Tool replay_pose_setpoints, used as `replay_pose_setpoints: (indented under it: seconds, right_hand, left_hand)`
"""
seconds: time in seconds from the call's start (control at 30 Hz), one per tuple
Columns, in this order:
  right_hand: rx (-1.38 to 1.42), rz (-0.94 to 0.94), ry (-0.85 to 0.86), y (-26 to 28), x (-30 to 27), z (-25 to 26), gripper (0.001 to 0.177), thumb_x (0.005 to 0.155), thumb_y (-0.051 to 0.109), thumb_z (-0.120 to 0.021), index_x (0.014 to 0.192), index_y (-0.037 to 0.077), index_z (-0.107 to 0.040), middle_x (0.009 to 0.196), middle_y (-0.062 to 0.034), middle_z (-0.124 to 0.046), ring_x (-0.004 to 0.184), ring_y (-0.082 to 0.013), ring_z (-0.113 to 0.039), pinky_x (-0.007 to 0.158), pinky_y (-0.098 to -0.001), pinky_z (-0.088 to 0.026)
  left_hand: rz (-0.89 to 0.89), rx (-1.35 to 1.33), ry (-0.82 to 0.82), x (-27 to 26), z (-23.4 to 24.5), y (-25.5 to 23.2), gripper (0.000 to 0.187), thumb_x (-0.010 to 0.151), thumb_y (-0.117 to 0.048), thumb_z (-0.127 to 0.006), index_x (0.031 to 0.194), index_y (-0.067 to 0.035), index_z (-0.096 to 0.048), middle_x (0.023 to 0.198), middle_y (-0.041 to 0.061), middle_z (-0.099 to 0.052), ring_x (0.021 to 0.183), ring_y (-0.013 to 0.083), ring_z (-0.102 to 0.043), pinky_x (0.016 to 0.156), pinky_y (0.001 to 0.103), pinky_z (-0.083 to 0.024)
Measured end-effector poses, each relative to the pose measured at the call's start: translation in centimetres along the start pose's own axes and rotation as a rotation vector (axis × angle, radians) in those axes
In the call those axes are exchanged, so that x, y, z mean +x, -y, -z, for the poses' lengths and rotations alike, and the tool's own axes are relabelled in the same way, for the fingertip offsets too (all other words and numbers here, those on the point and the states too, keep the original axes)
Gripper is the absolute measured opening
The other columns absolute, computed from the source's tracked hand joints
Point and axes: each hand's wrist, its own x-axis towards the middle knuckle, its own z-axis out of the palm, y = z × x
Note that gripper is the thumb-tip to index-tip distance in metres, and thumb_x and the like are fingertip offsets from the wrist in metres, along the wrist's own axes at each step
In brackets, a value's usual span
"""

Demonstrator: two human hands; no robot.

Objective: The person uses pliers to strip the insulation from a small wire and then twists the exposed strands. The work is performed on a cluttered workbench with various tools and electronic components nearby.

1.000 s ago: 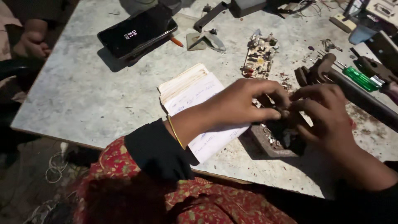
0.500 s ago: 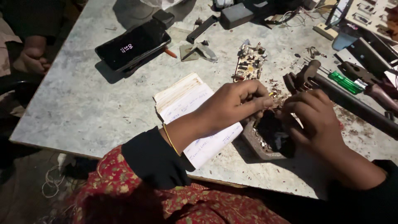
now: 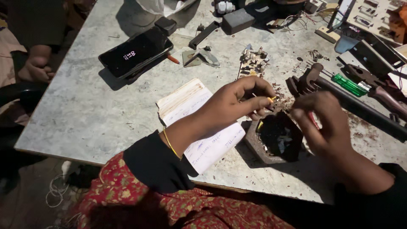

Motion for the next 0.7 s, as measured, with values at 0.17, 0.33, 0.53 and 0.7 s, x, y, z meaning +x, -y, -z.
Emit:
replay_pose_setpoints:
  seconds: [0.17, 0.33, 0.53, 0.7]
  right_hand:
    - [0.580, -0.299, -0.151, -0.2, -0.6, -0.8, 0.005, 0.106, 0.005, -0.057, 0.111, 0.003, -0.056, 0.118, -0.0126, -0.066, 0.084, -0.0101, -0.054, 0.071, -0.0254, -0.044]
    - [0.660, -0.149, 0.031, 0.5, -1.2, -1.1, 0.010, 0.106, 0.005, -0.053, 0.115, 0.002, -0.054, 0.122, -0.0135, -0.066, 0.114, -0.0188, -0.064, 0.101, -0.0335, -0.052]
    - [0.618, -0.209, 0.084, -1.4, -2.3, -1.9, 0.012, 0.103, 0.003, -0.058, 0.115, 0.003, -0.056, 0.112, -0.0117, -0.065, 0.104, -0.0180, -0.063, 0.092, -0.0331, -0.052]
    - [0.283, -0.202, 0.061, -0.6, -1.2, -2.3, 0.023, 0.093, 0.006, -0.071, 0.114, 0.005, -0.062, 0.107, -0.0065, -0.067, 0.096, -0.0143, -0.067, 0.084, -0.0316, -0.055]
  left_hand:
    - [-0.022, 0.191, 0.159, -0.2, -0.2, 0.3, 0.022, 0.100, -0.007, -0.069, 0.120, -0.005, -0.061, 0.115, 0.003, -0.069, 0.106, 0.0118, -0.068, 0.092, 0.030, -0.058]
    - [-0.060, 0.445, 0.032, 0.2, 0.1, 0.8, 0.020, 0.095, -0.005, -0.072, 0.114, -0.006, -0.064, 0.107, 0.002, -0.071, 0.100, 0.0099, -0.068, 0.088, 0.028, -0.057]
    - [0.064, 0.269, -0.050, -0.1, -0.6, 0.1, 0.017, 0.099, -0.011, -0.068, 0.114, -0.006, -0.065, 0.105, 0.000, -0.068, 0.088, 0.0056, -0.064, 0.076, 0.026, -0.057]
    - [0.018, 0.307, -0.052, -0.1, -0.9, 0.0, 0.016, 0.101, -0.015, -0.068, 0.115, -0.006, -0.066, 0.101, 0.003, -0.071, 0.089, 0.0071, -0.065, 0.078, 0.025, -0.054]
